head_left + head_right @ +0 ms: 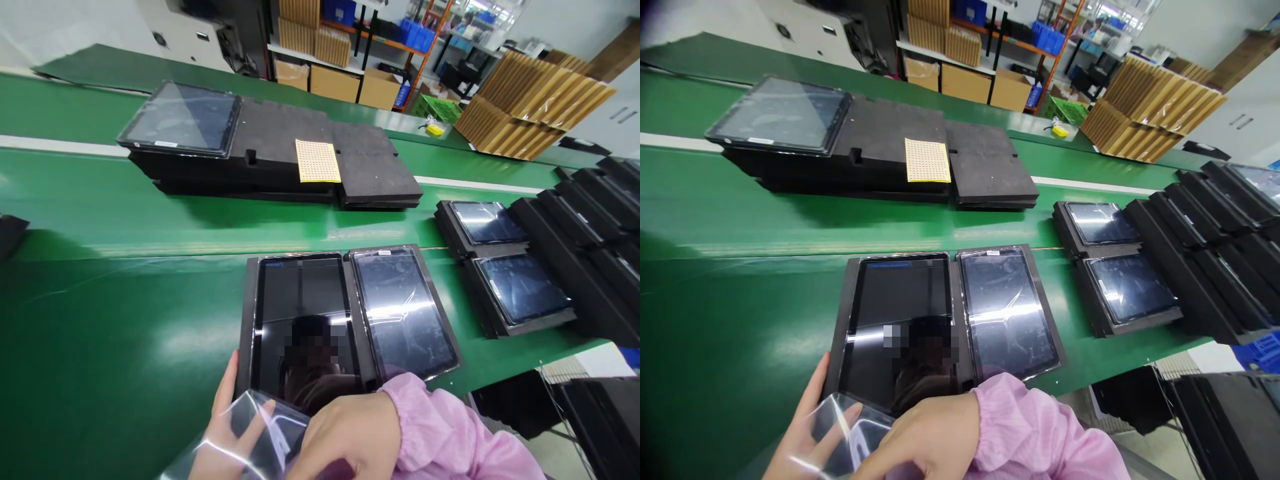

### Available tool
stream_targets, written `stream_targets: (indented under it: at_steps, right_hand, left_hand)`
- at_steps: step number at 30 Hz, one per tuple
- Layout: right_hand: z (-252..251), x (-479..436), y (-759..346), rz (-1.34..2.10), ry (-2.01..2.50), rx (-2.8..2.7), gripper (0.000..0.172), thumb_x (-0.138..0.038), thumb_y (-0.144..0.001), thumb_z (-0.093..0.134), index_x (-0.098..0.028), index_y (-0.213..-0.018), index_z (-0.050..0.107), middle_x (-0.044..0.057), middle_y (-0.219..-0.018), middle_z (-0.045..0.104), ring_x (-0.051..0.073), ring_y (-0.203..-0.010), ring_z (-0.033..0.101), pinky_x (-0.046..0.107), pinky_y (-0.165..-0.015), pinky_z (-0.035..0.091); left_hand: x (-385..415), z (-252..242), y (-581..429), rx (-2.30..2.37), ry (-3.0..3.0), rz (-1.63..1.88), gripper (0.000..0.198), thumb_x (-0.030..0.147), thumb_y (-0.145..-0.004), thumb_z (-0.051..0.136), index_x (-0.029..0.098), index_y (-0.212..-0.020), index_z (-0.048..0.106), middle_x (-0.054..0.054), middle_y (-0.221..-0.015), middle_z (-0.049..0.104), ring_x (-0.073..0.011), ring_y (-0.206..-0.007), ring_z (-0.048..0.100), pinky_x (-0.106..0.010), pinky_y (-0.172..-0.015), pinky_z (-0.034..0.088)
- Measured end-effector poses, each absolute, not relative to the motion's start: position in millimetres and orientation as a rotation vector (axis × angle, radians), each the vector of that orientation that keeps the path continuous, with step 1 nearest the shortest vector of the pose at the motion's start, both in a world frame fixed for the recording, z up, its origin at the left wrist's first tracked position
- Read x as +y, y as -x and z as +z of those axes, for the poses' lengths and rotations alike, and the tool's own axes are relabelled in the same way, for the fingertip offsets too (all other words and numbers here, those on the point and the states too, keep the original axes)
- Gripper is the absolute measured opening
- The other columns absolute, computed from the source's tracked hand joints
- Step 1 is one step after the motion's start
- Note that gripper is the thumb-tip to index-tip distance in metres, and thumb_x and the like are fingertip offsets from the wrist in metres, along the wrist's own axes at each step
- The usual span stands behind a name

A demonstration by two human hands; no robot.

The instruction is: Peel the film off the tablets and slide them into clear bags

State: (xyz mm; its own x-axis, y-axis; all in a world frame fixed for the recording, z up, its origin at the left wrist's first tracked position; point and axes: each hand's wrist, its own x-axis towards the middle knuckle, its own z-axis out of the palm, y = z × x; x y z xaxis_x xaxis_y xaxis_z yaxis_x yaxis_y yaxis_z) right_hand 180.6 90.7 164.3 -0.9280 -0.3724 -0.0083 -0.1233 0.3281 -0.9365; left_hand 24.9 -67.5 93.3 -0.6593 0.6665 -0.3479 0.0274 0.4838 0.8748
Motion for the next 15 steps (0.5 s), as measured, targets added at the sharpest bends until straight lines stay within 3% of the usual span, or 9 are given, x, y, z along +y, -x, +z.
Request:
stream_targets:
  at_steps: [2,5,7,10,15]
  right_hand:
    - [172,99,-192,-1.832,0.471,2.214,0.063,-0.019,-0.081,0.074,-0.013,-0.139,0.049,0.003,-0.092,0.078,0.010,-0.089,0.073,0.011,-0.083,0.049]
    - [181,113,-209,-1.879,-0.229,2.594,0.045,-0.023,-0.093,0.058,-0.015,-0.136,0.050,0.002,-0.081,0.074,0.014,-0.075,0.070,0.022,-0.076,0.054]
    - [183,120,-216,-1.429,-0.869,2.993,0.034,-0.020,-0.097,0.046,-0.017,-0.129,0.056,0.002,-0.073,0.068,0.017,-0.066,0.064,0.030,-0.069,0.054]
    - [180,125,-221,-0.702,-1.065,3.227,0.035,-0.015,-0.096,0.041,-0.014,-0.124,0.061,0.007,-0.078,0.065,0.022,-0.071,0.059,0.037,-0.068,0.051]
    - [178,120,-227,-0.529,-0.933,3.246,0.034,-0.009,-0.093,0.042,-0.012,-0.117,0.067,0.006,-0.075,0.060,0.020,-0.068,0.052,0.035,-0.063,0.044]
  left_hand:
    - [-67,91,-27,2.102,-0.609,1.281,0.086,0.057,-0.076,0.066,0.029,-0.151,0.033,-0.008,-0.159,0.037,-0.0343,-0.148,0.031,-0.053,-0.122,0.025]
    - [-69,82,-27,2.140,-0.648,1.377,0.077,0.058,-0.075,0.067,0.028,-0.141,0.042,-0.009,-0.154,0.044,-0.0346,-0.145,0.035,-0.053,-0.122,0.025]
    - [-72,78,-24,2.121,-0.653,1.328,0.068,0.060,-0.073,0.068,0.028,-0.130,0.050,-0.010,-0.152,0.046,-0.0364,-0.143,0.038,-0.057,-0.121,0.025]
    - [-73,84,-19,2.068,-0.625,1.196,0.059,0.062,-0.071,0.068,0.029,-0.118,0.053,-0.009,-0.154,0.043,-0.0371,-0.142,0.040,-0.059,-0.119,0.028]
    - [-65,103,-25,2.091,-0.528,1.247,0.050,0.068,-0.072,0.064,0.029,-0.100,0.053,-0.008,-0.155,0.041,-0.0379,-0.140,0.042,-0.063,-0.118,0.027]
